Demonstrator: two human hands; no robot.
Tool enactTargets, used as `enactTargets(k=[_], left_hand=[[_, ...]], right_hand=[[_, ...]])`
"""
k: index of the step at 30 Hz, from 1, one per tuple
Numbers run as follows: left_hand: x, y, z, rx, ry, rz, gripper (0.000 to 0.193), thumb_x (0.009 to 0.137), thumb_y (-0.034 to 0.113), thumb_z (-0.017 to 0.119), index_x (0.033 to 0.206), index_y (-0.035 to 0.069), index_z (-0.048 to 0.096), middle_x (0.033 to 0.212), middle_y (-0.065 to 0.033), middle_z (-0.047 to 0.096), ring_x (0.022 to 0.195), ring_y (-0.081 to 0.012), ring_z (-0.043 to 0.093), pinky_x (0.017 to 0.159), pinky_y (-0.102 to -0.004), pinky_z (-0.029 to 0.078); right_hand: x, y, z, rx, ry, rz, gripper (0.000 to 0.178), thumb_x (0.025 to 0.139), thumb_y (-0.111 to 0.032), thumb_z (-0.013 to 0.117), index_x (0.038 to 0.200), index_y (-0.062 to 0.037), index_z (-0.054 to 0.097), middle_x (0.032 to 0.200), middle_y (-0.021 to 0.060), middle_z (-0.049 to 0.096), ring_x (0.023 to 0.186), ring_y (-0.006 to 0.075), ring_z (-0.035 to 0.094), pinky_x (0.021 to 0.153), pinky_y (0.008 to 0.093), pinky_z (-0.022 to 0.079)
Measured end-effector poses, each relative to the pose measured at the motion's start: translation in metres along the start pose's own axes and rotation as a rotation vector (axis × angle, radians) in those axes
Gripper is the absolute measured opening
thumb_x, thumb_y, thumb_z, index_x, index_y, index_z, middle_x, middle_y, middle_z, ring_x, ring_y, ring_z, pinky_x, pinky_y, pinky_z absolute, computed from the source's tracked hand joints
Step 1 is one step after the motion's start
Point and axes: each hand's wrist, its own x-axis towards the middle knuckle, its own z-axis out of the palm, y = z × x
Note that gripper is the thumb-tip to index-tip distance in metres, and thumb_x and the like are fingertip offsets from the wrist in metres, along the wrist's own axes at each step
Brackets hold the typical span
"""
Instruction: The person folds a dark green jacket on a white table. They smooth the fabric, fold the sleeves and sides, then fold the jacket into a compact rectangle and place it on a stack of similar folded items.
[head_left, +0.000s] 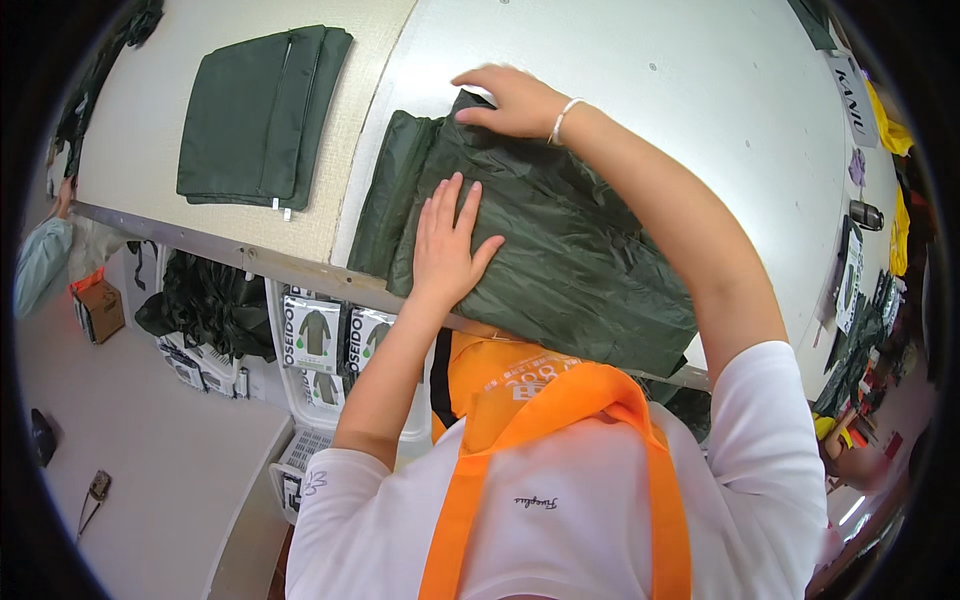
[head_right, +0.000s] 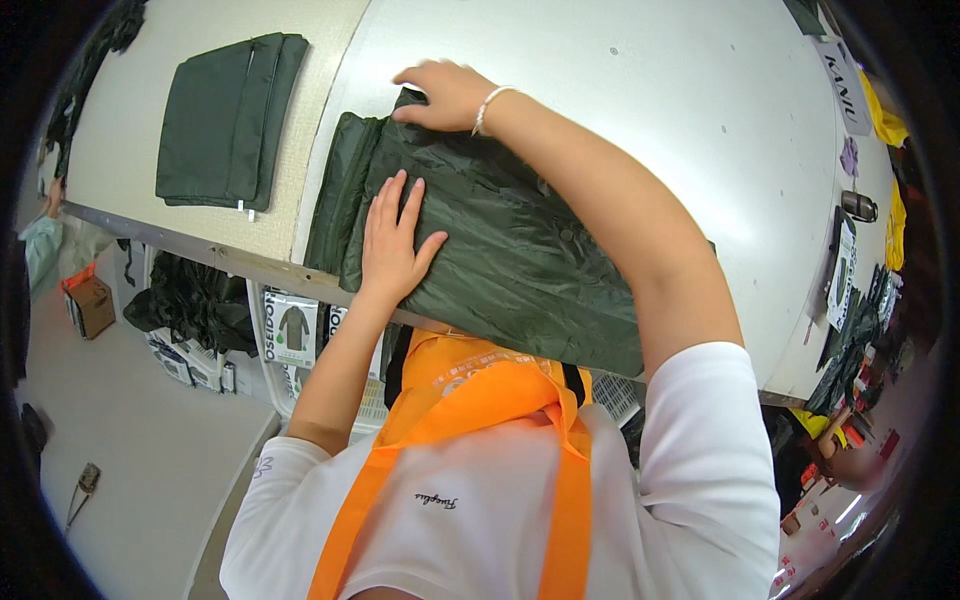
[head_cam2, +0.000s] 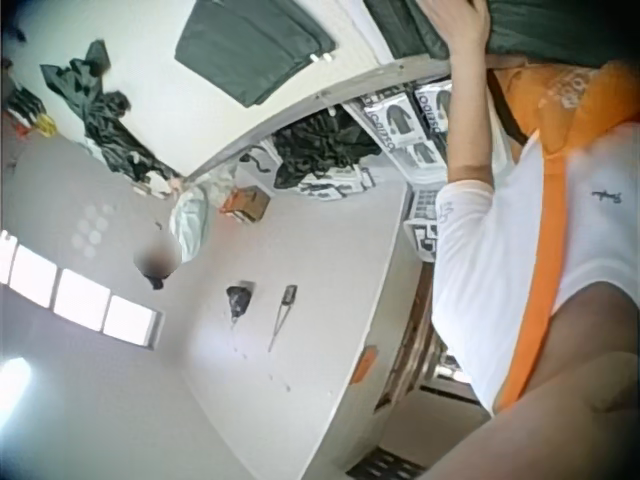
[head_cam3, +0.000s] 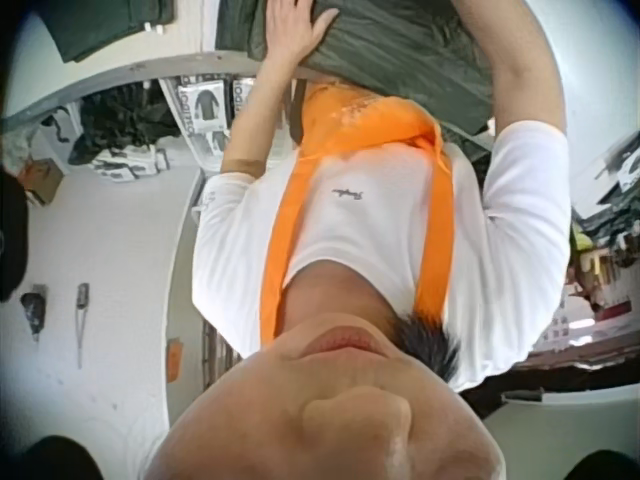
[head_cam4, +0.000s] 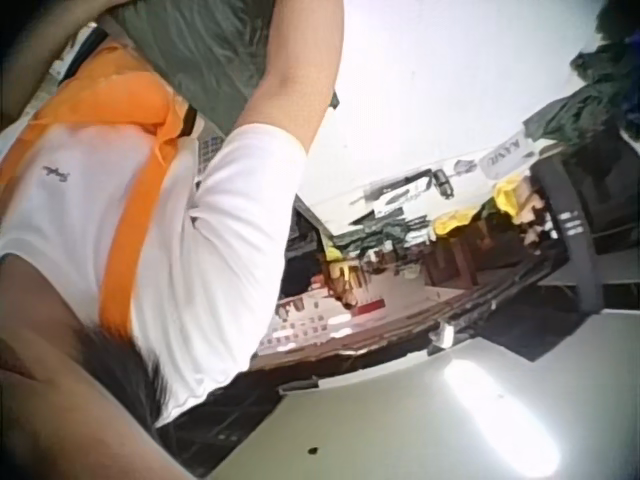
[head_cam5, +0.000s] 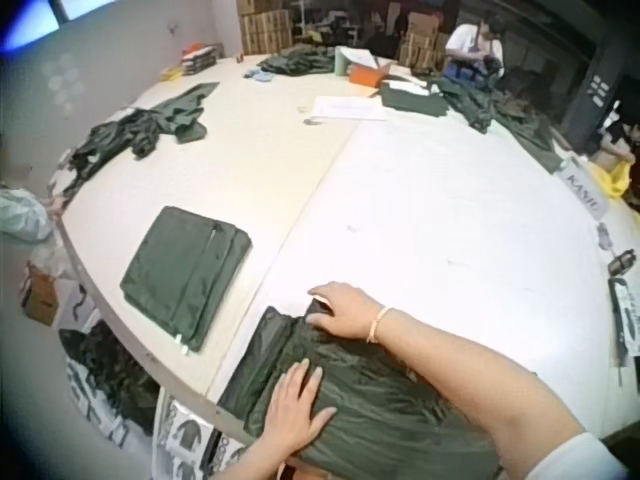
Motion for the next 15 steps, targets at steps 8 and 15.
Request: enactTargets(k=[8, 15], left_hand=[[0.017, 0.032, -0.015, 0.145, -0.049, 0.061, 0.063, 0.083, 0.027, 0.062, 0.137, 0.009, 0.036, 0.144, -0.0163, 0.028, 0.133, -0.0360, 0.027, 0.108, -0.0471, 0.023], [0.019, 0.011, 0.026, 0.086, -0.053, -0.043, 0.064, 0.086, 0.039, 0.053, 0.142, 0.016, 0.032, 0.150, -0.0138, 0.020, 0.138, -0.0362, 0.016, 0.109, -0.0538, 0.010]], right_hand=[[0.006, 0.017, 0.031, 0.140, -0.200, 0.431, 0.047, 0.079, -0.047, 0.064, 0.098, -0.0034, 0.064, 0.099, 0.0156, 0.066, 0.093, 0.0293, 0.063, 0.080, 0.0394, 0.050], [-0.028, -0.015, 0.001, -0.089, 0.134, 0.380, 0.044, 0.084, -0.042, 0.060, 0.104, -0.0036, 0.061, 0.099, 0.0162, 0.064, 0.092, 0.0294, 0.062, 0.080, 0.0391, 0.048]])
